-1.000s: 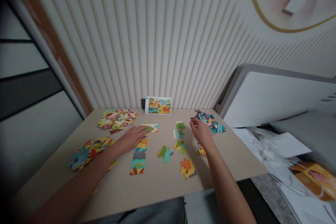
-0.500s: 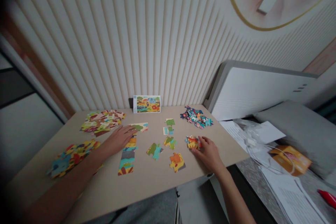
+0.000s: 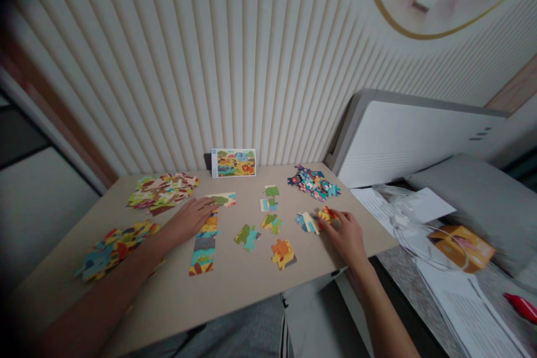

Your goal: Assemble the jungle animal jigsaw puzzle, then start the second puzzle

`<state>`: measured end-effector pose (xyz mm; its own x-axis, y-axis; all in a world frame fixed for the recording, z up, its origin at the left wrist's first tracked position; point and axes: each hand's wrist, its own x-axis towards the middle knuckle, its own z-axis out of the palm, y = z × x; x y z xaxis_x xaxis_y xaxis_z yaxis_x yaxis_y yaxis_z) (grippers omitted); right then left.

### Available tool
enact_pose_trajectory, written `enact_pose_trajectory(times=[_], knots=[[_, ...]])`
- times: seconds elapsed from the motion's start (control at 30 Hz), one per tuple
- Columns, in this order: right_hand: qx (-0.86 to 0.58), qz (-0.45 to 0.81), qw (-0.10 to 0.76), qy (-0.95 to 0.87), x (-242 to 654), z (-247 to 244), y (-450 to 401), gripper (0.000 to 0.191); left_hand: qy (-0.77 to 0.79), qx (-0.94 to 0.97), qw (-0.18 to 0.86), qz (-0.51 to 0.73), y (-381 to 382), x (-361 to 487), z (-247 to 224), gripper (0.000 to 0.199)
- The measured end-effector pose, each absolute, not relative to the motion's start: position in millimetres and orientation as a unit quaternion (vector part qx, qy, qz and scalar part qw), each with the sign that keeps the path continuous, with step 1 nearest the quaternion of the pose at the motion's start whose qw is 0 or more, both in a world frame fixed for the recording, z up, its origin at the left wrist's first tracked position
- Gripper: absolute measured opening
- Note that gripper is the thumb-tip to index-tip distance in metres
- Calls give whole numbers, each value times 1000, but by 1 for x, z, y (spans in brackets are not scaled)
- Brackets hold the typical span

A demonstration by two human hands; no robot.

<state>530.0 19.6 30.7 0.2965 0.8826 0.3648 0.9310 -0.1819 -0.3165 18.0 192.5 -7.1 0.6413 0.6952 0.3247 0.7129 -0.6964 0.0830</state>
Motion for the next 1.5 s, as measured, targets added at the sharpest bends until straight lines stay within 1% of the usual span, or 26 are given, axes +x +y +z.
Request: enact_pose_trajectory(times=[0.17,0.3,0.4,0.5,0.7,0.9,0.97,1.03,1.1,1.17,1.27,1.4,1.5], knots=[[-826,-58,170,-535,560,20,13,58,-387,-906,29,-170,193,18,-9,44],[-794,-69,175,-578,548,18,12,56,-383,-908,33,-165,196,17,-12,44],[-746,-41,174,-642,523,21,15,56,-382,-908,31,-168,197,16,-14,44],[-723,-1,165,-671,499,26,17,60,-378,-909,26,-174,197,15,-14,44],[-714,56,207,-666,491,36,17,63,-382,-907,26,-175,196,16,-13,44],[-683,65,304,-661,487,36,14,72,-384,-907,23,-173,198,16,-14,45],[-669,83,310,-670,475,36,14,74,-382,-907,25,-176,198,16,-14,44],[-661,107,299,-680,462,39,14,75,-378,-909,28,-175,197,17,-14,44],[-651,137,269,-697,451,44,16,72,-381,-907,28,-177,196,18,-13,44],[-639,159,233,-715,446,51,19,64,-385,-904,25,-182,195,19,-11,43],[-635,169,198,-727,449,58,28,56,-383,-905,27,-182,193,20,-8,42],[-640,211,176,-717,461,60,41,54,-383,-905,24,-185,191,20,-5,42],[-644,268,192,-691,469,66,46,40,-385,-904,8,-186,191,20,-5,43]])
